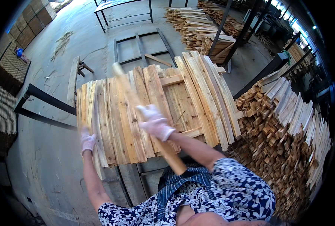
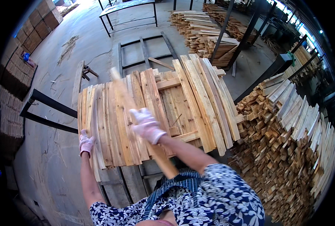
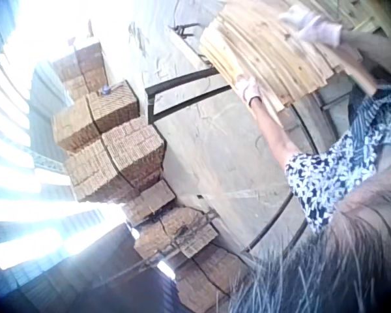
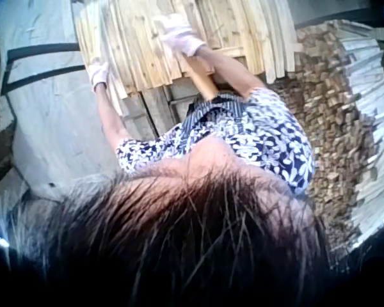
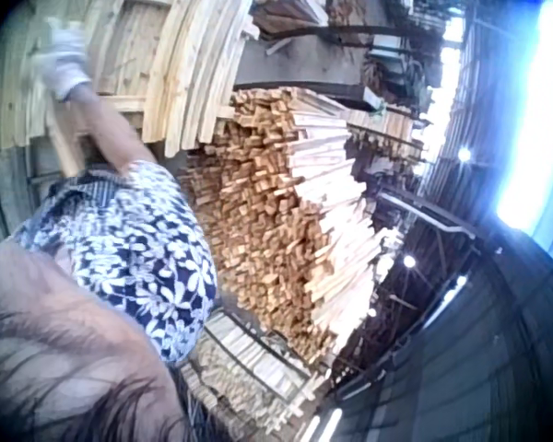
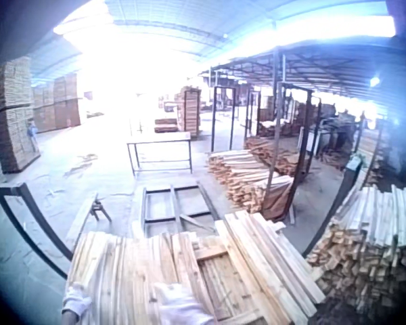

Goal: The person repeatedly picks up bundles of wooden planks from a large pile and places them onto a metal rack. The person wears gloves and handles the planks by hand, arranging them in a stack on the rack.

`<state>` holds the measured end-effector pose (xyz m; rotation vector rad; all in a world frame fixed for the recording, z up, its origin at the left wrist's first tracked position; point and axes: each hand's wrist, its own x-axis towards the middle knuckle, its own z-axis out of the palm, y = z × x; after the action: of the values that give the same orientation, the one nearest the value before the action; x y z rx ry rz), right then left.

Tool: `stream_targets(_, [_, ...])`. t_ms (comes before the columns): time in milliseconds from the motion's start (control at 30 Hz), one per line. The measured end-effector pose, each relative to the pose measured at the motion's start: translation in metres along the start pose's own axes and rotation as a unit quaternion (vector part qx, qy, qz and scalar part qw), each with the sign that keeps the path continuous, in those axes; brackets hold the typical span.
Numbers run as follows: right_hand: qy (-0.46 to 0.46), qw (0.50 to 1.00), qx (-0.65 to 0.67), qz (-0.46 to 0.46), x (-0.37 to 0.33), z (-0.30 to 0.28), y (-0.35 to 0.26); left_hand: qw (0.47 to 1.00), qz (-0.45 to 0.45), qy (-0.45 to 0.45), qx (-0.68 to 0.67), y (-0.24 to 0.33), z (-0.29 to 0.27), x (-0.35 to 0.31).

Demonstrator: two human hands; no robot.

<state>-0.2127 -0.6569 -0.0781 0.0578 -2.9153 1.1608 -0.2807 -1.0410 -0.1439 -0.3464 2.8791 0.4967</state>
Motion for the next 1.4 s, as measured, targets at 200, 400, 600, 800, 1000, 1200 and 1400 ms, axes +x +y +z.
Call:
stream_targets(200, [0.091,0.918,-0.368,0.115,-0.038,-0.088,0.143,0.981,0.091,0.14,-0.103,0.0,0.017,-0.016])
stream_targets(400, [0.154,0.82,-0.529,0.153,-0.033,-0.048,0.214,0.968,0.119,0.141,-0.171,0.046,0.032,-0.053])
stream_targets(600, [0.144,0.823,-0.525,0.163,-0.031,-0.058,0.216,0.993,0.033,0.087,0.076,0.108,0.045,-0.069])
stream_targets(800, [0.061,0.955,-0.27,0.109,-0.031,-0.08,0.134,0.993,0.015,0.049,-0.104,0.086,0.037,-0.034])
stream_targets(1000, [0.018,0.941,-0.233,-0.244,0.068,-0.053,0.067,0.845,-0.014,0.059,-0.531,0.044,0.016,-0.074])
stream_targets(1200, [-0.082,0.884,-0.275,-0.369,0.21,-0.01,-0.006,0.62,-0.072,0.011,-0.781,0.022,-0.011,-0.218])
stream_targets(1400, [-0.184,0.87,-0.321,-0.326,0.296,0.048,0.001,0.476,-0.209,0.145,-0.842,0.006,0.094,-0.283])
